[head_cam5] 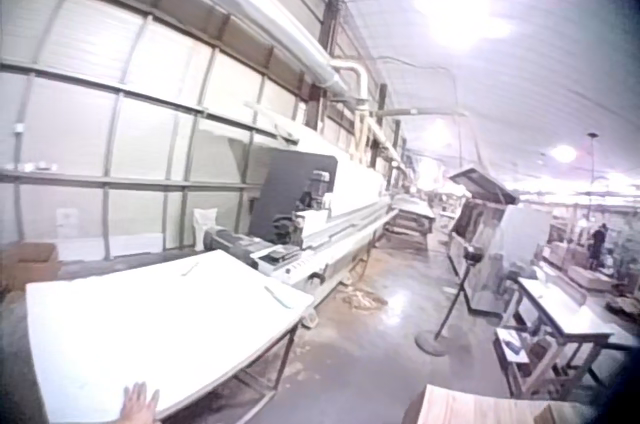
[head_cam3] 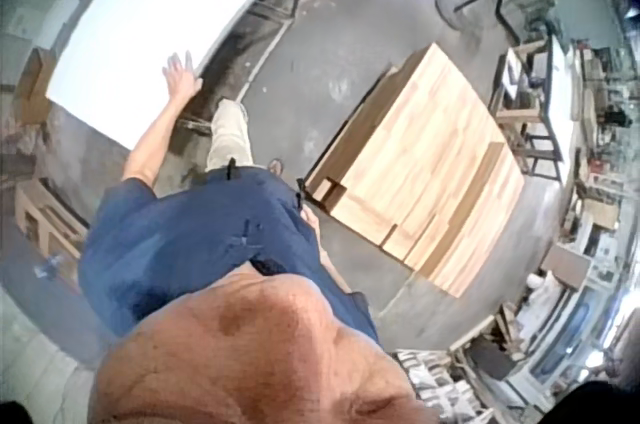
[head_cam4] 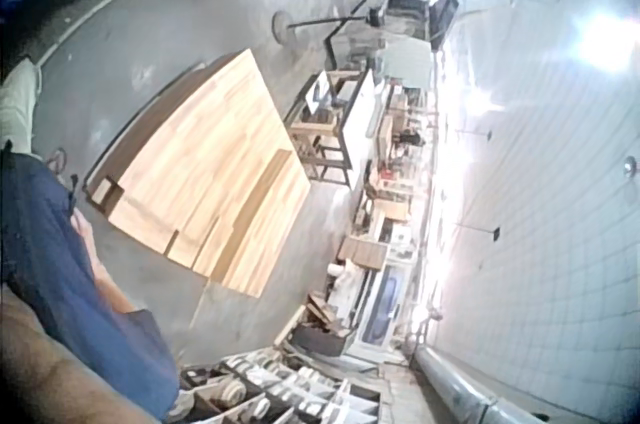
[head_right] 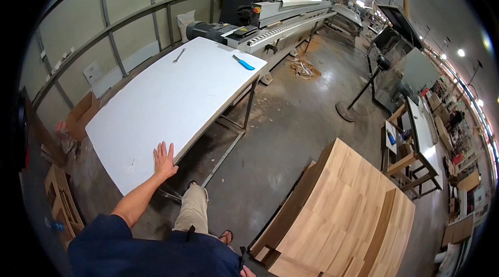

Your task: The person picks up individual wood panels, rotates them to check different sides and edges, and uses a utility knife to trim or scrape the edges of one panel before stacking them together on a pallet.

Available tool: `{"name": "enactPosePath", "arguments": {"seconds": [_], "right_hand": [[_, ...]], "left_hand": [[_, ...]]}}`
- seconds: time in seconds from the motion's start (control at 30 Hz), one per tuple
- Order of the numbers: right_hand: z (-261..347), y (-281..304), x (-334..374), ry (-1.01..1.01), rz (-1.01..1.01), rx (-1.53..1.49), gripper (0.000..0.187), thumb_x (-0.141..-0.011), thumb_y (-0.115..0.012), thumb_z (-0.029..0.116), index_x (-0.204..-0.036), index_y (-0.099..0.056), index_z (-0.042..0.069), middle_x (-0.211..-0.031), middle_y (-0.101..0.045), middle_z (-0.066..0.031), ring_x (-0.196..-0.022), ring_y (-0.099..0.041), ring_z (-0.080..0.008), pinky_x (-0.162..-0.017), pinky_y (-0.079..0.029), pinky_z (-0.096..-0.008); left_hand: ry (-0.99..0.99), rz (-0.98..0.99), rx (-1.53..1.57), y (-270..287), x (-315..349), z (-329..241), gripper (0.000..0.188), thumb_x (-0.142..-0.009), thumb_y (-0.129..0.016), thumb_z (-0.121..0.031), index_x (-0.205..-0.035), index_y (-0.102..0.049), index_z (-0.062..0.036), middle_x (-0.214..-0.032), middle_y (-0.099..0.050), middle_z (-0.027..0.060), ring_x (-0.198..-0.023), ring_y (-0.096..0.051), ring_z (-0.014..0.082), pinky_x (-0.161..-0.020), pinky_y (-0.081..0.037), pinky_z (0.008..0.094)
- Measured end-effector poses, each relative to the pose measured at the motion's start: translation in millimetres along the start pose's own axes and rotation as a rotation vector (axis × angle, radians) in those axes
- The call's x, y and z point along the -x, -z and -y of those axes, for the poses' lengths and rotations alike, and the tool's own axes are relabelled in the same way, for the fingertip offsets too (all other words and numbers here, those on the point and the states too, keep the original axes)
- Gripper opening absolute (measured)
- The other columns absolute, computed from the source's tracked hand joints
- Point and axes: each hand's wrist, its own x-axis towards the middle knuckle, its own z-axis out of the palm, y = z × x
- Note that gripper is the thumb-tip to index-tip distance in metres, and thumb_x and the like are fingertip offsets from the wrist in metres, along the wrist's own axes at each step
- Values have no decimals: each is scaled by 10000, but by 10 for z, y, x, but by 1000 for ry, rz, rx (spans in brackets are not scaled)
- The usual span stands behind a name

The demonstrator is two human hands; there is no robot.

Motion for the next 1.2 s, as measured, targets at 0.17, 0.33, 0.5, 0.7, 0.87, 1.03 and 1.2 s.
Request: {"name": "enactPosePath", "arguments": {"seconds": [0.17,0.33,0.5,0.7,0.87,1.03,1.2], "right_hand": [[69,102,-64,-23,61,-29,423,-925,-465,328,-1216,-479,21,-1086,-563,-191,-1040,-529,-296,-890,-407,-366],[149,170,-136,-47,103,-47,428,-925,-465,335,-1214,-481,21,-1092,-562,-181,-1044,-524,-283,-895,-401,-361],[207,262,-203,-63,126,-60,432,-924,-465,342,-1213,-483,21,-1098,-561,-172,-1047,-518,-270,-900,-395,-355],[292,359,-315,-76,147,-84,438,-923,-465,351,-1210,-486,21,-1105,-559,-160,-1051,-512,-255,-907,-388,-348],[346,434,-446,-82,159,-94,443,-922,-466,358,-1209,-488,21,-1110,-558,-150,-1054,-506,-242,-912,-383,-342],[445,488,-665,-94,167,-104,448,-921,-466,365,-1207,-490,21,-1116,-557,-140,-1057,-501,-229,-918,-377,-336],[630,547,-1029,-112,177,-120,453,-920,-466,373,-1205,-492,21,-1122,-556,-130,-1061,-495,-217,-923,-371,-330]], "left_hand": [[6,8,14,-24,-17,-13,966,-624,-705,-232,-1399,-162,-36,-1419,-102,297,-1329,-73,438,-1064,-68,571],[-12,-37,-21,-70,-26,1,967,-623,-726,-257,-1390,-179,-36,-1411,-129,291,-1322,-100,437,-1064,-94,564],[-2,-12,-25,-15,-16,-6,964,-623,-721,-252,-1387,-178,-28,-1410,-120,299,-1321,-100,439,-1062,-97,565],[-9,15,11,44,-7,-34,942,-633,-700,-230,-1387,-177,-19,-1411,-108,308,-1326,-80,443,-1064,-66,569],[-7,22,6,51,-20,-46,947,-630,-703,-234,-1388,-177,-19,-1412,-107,307,-1326,-78,443,-1066,-66,564],[-3,34,9,81,-41,-58,941,-630,-701,-231,-1382,-182,-6,-1405,-105,313,-1319,-83,452,-1061,-71,570],[-23,45,13,143,-80,-55,940,-628,-705,-227,-1374,-187,14,-1395,-102,331,-1315,-73,462,-1054,-69,582]]}}
